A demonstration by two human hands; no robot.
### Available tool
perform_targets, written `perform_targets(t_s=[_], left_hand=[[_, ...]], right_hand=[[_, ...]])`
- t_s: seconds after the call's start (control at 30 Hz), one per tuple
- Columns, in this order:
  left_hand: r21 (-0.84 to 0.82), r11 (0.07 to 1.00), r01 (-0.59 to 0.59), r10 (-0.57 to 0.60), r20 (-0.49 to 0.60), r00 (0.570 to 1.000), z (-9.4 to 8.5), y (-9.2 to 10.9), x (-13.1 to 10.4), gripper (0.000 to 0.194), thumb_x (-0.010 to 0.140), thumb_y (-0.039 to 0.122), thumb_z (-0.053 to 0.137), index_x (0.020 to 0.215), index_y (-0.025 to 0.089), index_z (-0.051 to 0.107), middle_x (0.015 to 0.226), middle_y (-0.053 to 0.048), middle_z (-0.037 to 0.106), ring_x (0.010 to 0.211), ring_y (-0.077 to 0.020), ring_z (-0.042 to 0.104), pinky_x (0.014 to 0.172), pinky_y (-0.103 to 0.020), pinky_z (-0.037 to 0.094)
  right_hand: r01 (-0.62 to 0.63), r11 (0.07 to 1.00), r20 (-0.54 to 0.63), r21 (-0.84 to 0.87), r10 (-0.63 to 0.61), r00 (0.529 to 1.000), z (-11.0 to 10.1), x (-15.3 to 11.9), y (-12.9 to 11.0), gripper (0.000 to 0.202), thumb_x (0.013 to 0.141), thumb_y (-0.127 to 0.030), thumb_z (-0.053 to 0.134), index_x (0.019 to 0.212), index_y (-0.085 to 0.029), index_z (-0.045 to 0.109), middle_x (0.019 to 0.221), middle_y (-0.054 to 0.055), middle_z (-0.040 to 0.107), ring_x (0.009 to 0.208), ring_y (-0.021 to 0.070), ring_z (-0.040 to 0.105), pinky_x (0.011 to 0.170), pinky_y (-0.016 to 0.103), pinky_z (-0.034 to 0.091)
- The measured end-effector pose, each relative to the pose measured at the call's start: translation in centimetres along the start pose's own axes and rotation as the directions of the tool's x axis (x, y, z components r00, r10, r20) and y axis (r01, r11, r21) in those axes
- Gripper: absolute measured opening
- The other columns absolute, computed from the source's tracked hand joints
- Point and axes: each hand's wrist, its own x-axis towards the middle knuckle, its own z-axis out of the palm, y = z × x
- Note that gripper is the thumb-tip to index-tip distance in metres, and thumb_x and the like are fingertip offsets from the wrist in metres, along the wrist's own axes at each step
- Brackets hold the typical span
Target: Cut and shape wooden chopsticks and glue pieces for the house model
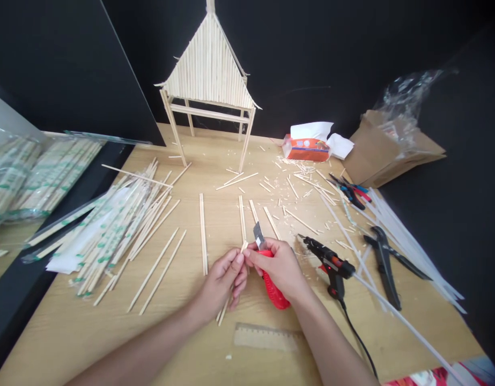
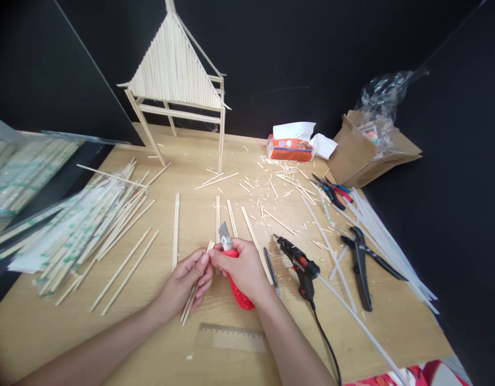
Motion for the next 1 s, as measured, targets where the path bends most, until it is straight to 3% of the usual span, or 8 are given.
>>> perform_targets(t_s=[0.13, 0.33, 0.53, 1.0], left_hand=[[0.023, 1.0, 0.003, -0.003, 0.004, 1.0, 0.0, 0.0, 0.0, 0.027, 0.089, 0.047, 0.044, 0.085, 0.02, 0.044, 0.056, 0.009, 0.034, 0.037, -0.0041, 0.03, 0.027, -0.013, 0.037], [0.102, 0.994, -0.043, 0.044, -0.009, 0.999, -0.3, -0.2, 0.1, 0.027, 0.091, 0.045, 0.041, 0.084, 0.019, 0.045, 0.053, 0.01, 0.034, 0.036, -0.0022, 0.026, 0.03, -0.009, 0.024], [0.077, 0.997, -0.018, 0.017, 0.015, 1.0, -0.4, 0.0, 0.2, 0.026, 0.092, 0.044, 0.04, 0.089, 0.019, 0.048, 0.054, 0.01, 0.033, 0.036, -0.0026, 0.025, 0.029, -0.009, 0.024], [0.067, 0.998, 0.022, -0.023, 0.016, 1.0, -0.3, -0.1, -0.1, 0.024, 0.091, 0.044, 0.042, 0.089, 0.02, 0.047, 0.053, 0.011, 0.033, 0.034, -0.0023, 0.025, 0.026, -0.01, 0.031]], right_hand=[[-0.004, 1.0, 0.001, 0.015, 0.004, 1.0, 0.0, 0.0, 0.0, 0.028, 0.069, -0.037, 0.073, 0.077, -0.013, 0.062, 0.059, -0.002, 0.057, 0.046, 0.0066, 0.042, 0.046, 0.02, 0.033], [-0.01, 1.0, 0.019, -0.007, 0.011, 1.0, -0.4, 0.1, -0.4, 0.031, 0.069, -0.04, 0.072, 0.081, -0.013, 0.063, 0.062, -0.001, 0.059, 0.045, 0.0064, 0.042, 0.044, 0.02, 0.033], [-0.002, 0.998, -0.027, -0.062, 0.0, 1.0, -1.0, 0.1, -0.8, 0.024, 0.075, -0.036, 0.068, 0.085, -0.014, 0.066, 0.051, -0.005, 0.052, 0.044, 0.0064, 0.041, 0.044, 0.019, 0.031], [0.023, 0.999, -0.034, -0.048, -0.024, 0.999, -0.8, 0.1, -0.5, 0.022, 0.076, -0.036, 0.067, 0.081, -0.014, 0.064, 0.053, -0.004, 0.054, 0.044, 0.0063, 0.042, 0.044, 0.019, 0.031]])
